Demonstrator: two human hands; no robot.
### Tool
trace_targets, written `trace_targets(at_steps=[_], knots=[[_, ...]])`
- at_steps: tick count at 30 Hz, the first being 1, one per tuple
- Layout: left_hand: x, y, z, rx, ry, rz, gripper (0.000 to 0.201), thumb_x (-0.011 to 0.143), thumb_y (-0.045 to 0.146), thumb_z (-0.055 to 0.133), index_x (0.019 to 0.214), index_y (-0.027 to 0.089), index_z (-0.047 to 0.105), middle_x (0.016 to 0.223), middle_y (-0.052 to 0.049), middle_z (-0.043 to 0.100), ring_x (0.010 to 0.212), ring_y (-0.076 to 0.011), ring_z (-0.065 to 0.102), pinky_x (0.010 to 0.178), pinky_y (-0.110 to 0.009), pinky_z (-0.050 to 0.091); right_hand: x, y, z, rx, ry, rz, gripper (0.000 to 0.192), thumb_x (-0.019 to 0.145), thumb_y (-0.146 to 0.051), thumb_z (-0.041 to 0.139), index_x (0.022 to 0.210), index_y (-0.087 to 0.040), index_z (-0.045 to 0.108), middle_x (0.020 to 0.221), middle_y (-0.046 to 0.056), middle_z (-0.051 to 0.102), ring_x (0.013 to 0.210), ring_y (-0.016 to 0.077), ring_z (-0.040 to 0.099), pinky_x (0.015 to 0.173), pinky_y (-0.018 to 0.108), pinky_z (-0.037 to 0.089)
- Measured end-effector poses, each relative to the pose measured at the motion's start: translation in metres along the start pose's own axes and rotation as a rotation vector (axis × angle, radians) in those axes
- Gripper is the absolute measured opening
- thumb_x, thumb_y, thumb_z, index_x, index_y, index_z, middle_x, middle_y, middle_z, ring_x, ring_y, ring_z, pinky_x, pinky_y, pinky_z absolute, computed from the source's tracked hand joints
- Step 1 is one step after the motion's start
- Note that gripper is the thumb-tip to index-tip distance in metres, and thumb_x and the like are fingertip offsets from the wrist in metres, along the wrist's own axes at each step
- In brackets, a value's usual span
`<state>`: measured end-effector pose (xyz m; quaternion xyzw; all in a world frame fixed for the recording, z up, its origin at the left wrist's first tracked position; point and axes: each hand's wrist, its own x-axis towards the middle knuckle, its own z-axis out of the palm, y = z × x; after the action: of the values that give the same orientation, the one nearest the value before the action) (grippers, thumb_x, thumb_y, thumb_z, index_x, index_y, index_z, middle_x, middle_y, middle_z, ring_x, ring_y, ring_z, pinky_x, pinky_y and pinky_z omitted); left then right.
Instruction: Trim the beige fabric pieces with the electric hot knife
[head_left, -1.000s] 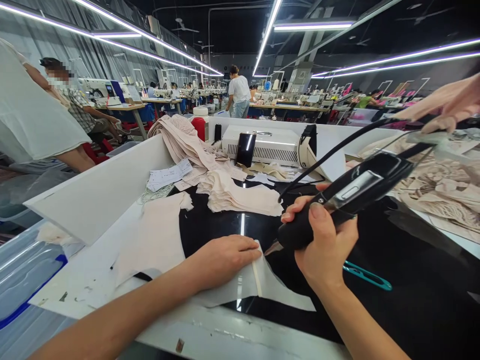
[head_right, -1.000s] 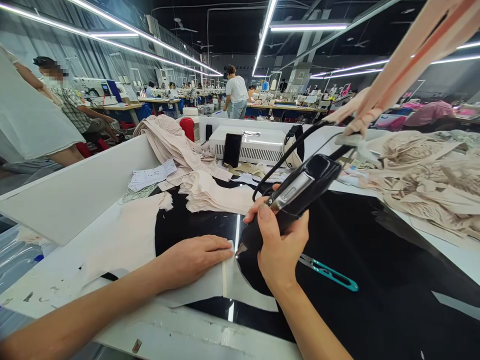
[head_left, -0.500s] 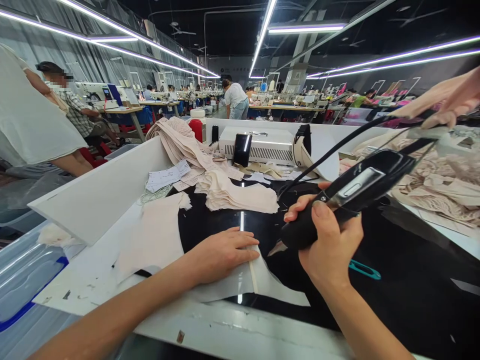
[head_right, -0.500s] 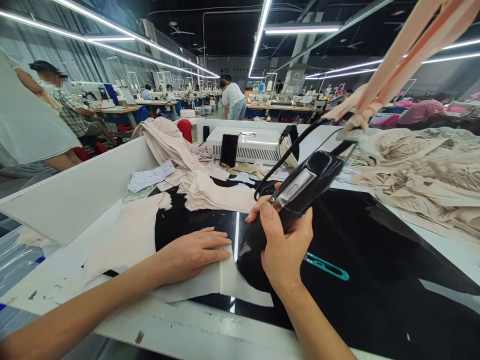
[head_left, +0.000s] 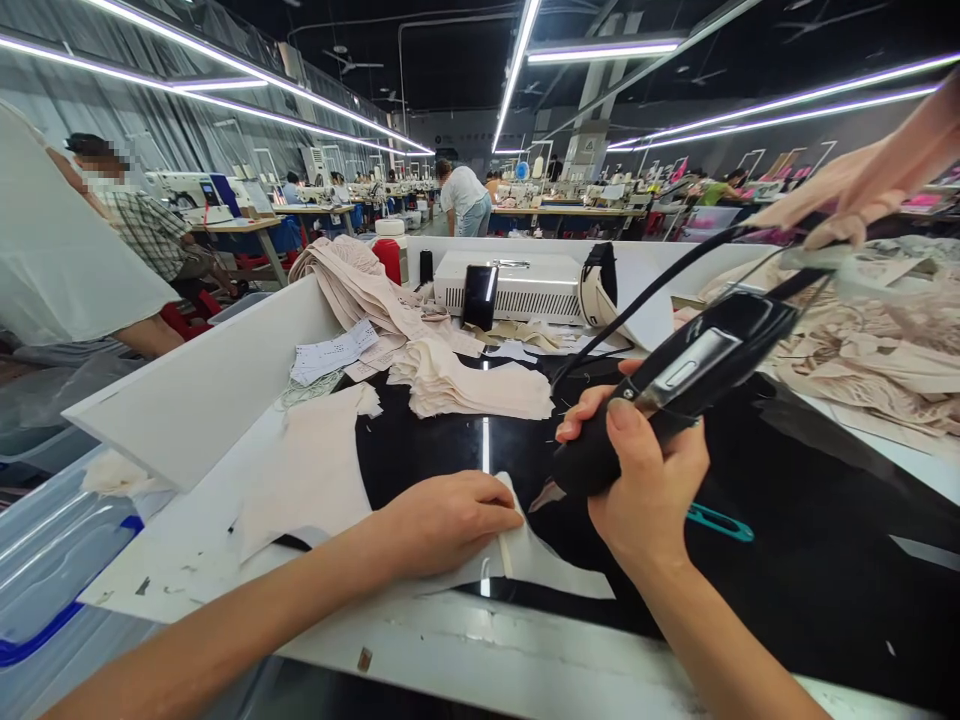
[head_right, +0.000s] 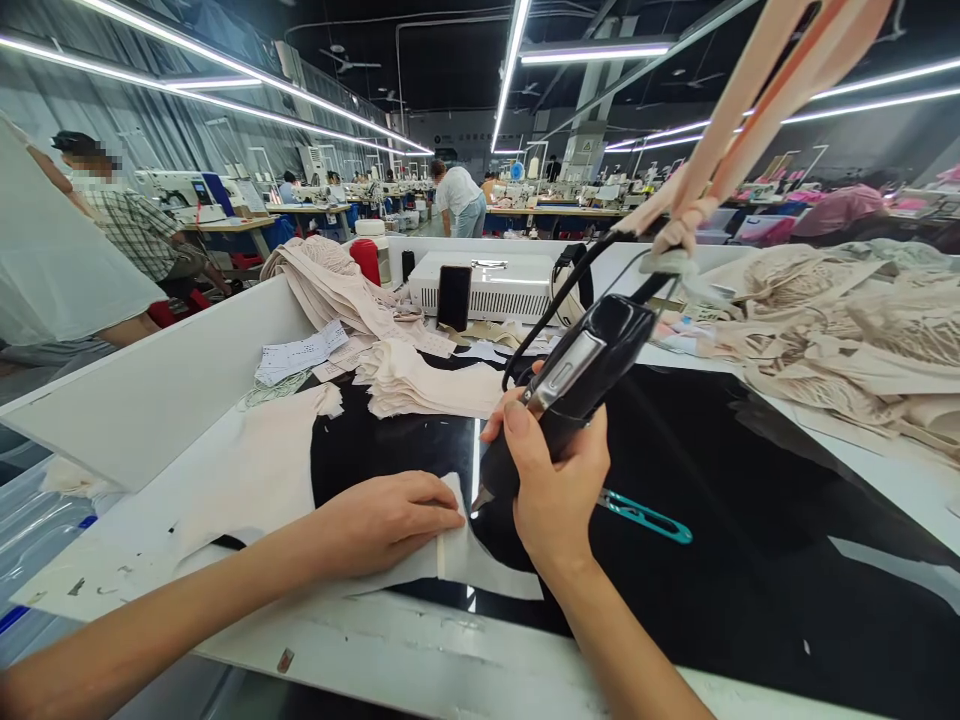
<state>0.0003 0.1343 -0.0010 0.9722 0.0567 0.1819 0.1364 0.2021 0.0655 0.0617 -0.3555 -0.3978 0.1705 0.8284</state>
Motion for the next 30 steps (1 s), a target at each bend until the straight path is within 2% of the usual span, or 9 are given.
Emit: trace_targets(at_steps=[3, 10, 16, 21, 30], knots=[[-0.003, 0.001, 0.001, -0.006, 0.018, -0.005, 0.029, 0.12, 0.015, 0.063, 0.138, 0.02, 0.086, 0.138, -0.013, 0.085, 0.12, -0.0238, 0.084, 0.106, -0.031, 0.068, -0.002, 0.0, 0.001, 0.018, -0.005, 0.003, 0.05, 0.088, -0.052, 0.104, 0.115, -0.026, 0.071, 0.077, -0.006, 0.075, 0.057, 0.0158, 0.069, 0.061, 0.029, 0.062], [-0.004, 0.003, 0.003, -0.009, 0.032, 0.002, 0.03, 0.123, 0.016, 0.06, 0.139, 0.019, 0.085, 0.139, -0.013, 0.085, 0.119, -0.0233, 0.085, 0.106, -0.031, 0.07, -0.004, 0.003, 0.002, 0.035, -0.031, 0.006, 0.045, 0.091, -0.051, 0.104, 0.103, -0.026, 0.069, 0.078, -0.006, 0.075, 0.06, 0.014, 0.07, 0.064, 0.027, 0.063], [-0.006, 0.002, 0.003, 0.038, 0.014, 0.021, 0.033, 0.12, 0.011, 0.06, 0.142, 0.02, 0.083, 0.142, -0.013, 0.083, 0.121, -0.0231, 0.085, 0.107, -0.03, 0.069, -0.008, 0.005, -0.001, 0.009, -0.029, 0.015, 0.049, 0.092, -0.053, 0.103, 0.116, -0.026, 0.071, 0.079, -0.006, 0.076, 0.061, 0.0146, 0.07, 0.066, 0.027, 0.062], [-0.009, 0.0, 0.003, 0.04, 0.003, 0.022, 0.039, 0.114, 0.005, 0.064, 0.144, 0.023, 0.083, 0.145, -0.012, 0.082, 0.123, -0.0232, 0.085, 0.108, -0.029, 0.068, -0.009, 0.003, -0.002, -0.027, -0.042, 0.022, 0.043, 0.096, -0.05, 0.1, 0.113, -0.026, 0.069, 0.08, -0.006, 0.077, 0.063, 0.0149, 0.071, 0.067, 0.028, 0.063], [-0.011, -0.001, 0.003, 0.056, 0.036, 0.054, 0.036, 0.114, 0.004, 0.064, 0.14, 0.021, 0.083, 0.145, -0.015, 0.081, 0.125, -0.0255, 0.085, 0.107, -0.031, 0.069, -0.014, -0.005, -0.007, 0.027, 0.0, 0.048, 0.058, 0.087, -0.056, 0.108, 0.123, -0.027, 0.072, 0.08, -0.007, 0.077, 0.061, 0.0155, 0.071, 0.066, 0.029, 0.061]])
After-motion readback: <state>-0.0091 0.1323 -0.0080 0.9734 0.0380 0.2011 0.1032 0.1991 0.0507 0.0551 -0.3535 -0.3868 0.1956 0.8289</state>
